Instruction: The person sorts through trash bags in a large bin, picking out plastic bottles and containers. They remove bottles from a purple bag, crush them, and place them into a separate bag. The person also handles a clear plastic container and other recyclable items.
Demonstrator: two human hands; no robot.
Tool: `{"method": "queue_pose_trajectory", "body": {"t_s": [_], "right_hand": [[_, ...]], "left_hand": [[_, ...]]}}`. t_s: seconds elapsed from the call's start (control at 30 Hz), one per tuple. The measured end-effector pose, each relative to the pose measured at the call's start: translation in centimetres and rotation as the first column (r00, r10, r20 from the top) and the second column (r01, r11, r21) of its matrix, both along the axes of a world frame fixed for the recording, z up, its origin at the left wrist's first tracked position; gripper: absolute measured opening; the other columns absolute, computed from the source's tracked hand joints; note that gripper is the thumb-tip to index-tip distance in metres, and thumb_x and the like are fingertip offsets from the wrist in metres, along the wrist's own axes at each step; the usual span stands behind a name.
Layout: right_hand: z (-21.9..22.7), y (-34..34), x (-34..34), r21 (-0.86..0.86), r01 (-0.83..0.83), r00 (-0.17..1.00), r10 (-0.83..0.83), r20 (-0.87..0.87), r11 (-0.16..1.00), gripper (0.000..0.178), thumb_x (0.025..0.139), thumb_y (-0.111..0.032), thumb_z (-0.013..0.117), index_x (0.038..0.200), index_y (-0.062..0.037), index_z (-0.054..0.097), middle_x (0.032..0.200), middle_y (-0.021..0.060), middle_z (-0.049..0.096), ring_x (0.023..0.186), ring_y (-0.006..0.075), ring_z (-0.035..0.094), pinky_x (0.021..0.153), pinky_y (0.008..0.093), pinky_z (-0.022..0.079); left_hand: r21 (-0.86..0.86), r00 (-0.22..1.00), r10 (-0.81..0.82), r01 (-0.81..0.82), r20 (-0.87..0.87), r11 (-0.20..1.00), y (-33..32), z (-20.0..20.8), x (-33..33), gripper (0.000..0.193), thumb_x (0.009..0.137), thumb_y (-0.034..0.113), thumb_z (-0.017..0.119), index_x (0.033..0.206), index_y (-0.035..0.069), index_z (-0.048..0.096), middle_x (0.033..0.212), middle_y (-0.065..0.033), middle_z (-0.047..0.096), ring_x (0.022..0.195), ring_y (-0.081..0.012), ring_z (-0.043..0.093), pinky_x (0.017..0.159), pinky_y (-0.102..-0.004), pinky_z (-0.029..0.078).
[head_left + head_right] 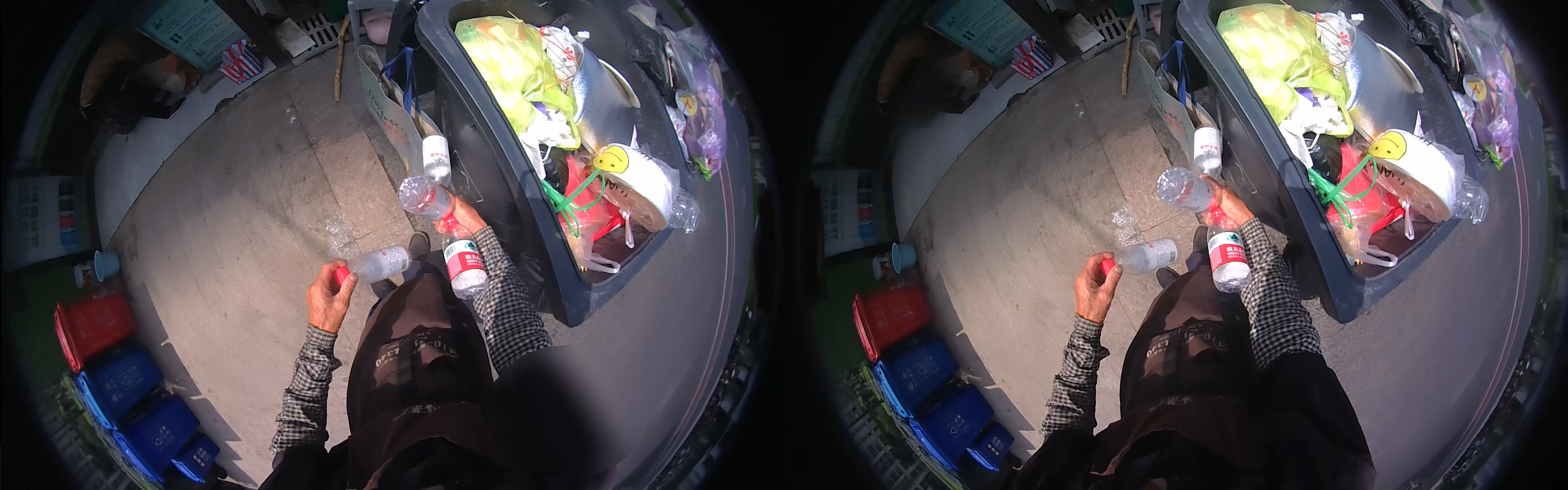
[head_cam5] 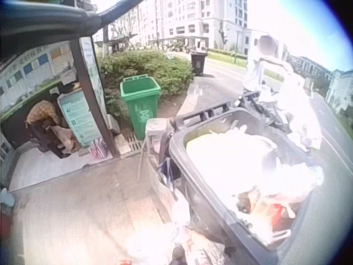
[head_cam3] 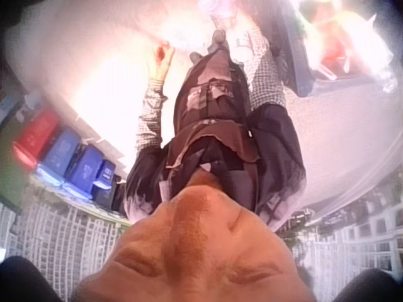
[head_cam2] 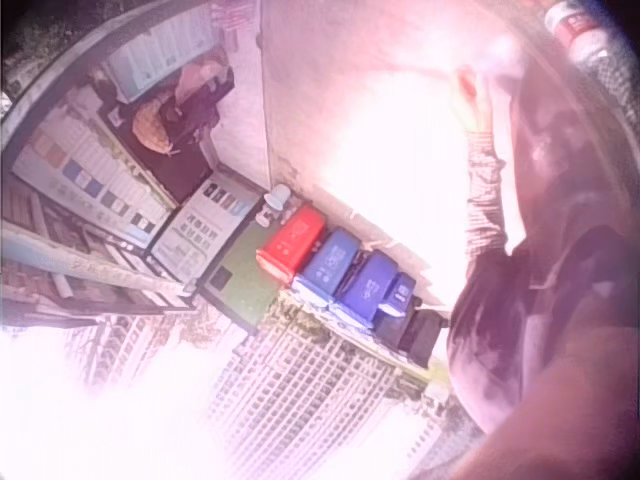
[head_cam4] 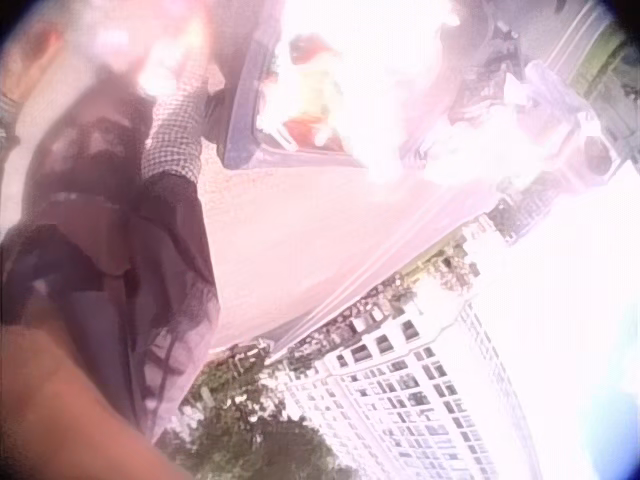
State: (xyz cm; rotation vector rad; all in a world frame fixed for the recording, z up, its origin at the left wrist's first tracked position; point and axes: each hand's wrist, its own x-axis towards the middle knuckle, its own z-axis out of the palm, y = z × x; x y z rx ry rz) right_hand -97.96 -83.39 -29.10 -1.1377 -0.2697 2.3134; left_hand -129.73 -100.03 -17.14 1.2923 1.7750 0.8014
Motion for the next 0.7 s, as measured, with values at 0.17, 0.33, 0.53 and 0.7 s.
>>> {"method": "queue_pose_trajectory", "body": {"t_s": [0.17, 0.33, 0.53, 0.7], "right_hand": [[-8.2, 6.3, -0.5, -0.242, -0.09, 0.67, -0.121, -0.733, 0.966, 0.049, 0.097, -0.038, 0.064, 0.126, 0.0011, 0.058, 0.084, 0.0081, 0.057, 0.068, 0.018, 0.055, 0.059, 0.0321, 0.051], [-15.3, 8.8, -2.1, -0.336, -0.071, 0.447, -0.271, -0.852, 0.939, 0.049, 0.093, -0.031, 0.067, 0.129, 0.0018, 0.059, 0.088, 0.0055, 0.058, 0.07, 0.0181, 0.055, 0.062, 0.0315, 0.05], [-17.3, 11.5, -3.5, -0.432, -0.046, 0.562, -0.334, -0.757, 0.901, 0.048, 0.098, -0.041, 0.067, 0.123, -0.0008, 0.061, 0.086, 0.0041, 0.058, 0.069, 0.0161, 0.055, 0.058, 0.029, 0.048], [-16.5, 11.0, -1.8, -0.454, 0.161, 0.744, -0.41, -0.527, 0.876, 0.049, 0.099, -0.045, 0.066, 0.121, -0.0016, 0.061, 0.084, 0.0037, 0.057, 0.067, 0.0153, 0.054, 0.057, 0.0282, 0.047]], "left_hand": [[-0.107, 0.998, -0.07, 0.07, 0.009, 0.992, 4.7, -1.9, -2.3, 0.035, 0.092, 0.027, 0.079, 0.118, 0.005, 0.068, 0.09, -0.0116, 0.071, 0.081, -0.0195, 0.068, 0.078, -0.0332, 0.056], [-0.15, 1.0, 0.015, -0.017, -0.017, 0.989, 9.7, -3.0, -1.5, 0.035, 0.093, 0.027, 0.078, 0.118, 0.005, 0.068, 0.09, -0.011, 0.071, 0.082, -0.0199, 0.068, 0.079, -0.034, 0.056], [-0.016, 0.992, 0.014, -0.017, -0.128, 1.0, 20.8, -0.4, 2.5, 0.036, 0.093, 0.026, 0.077, 0.121, 0.005, 0.066, 0.101, -0.0141, 0.073, 0.087, -0.0249, 0.07, 0.081, -0.0355, 0.056], [0.155, 0.982, 0.145, -0.125, -0.12, 0.98, 29.9, -1.4, 3.0, 0.036, 0.093, 0.024, 0.078, 0.122, 0.006, 0.066, 0.099, -0.0091, 0.071, 0.089, -0.0184, 0.068, 0.08, -0.0325, 0.055]]}}
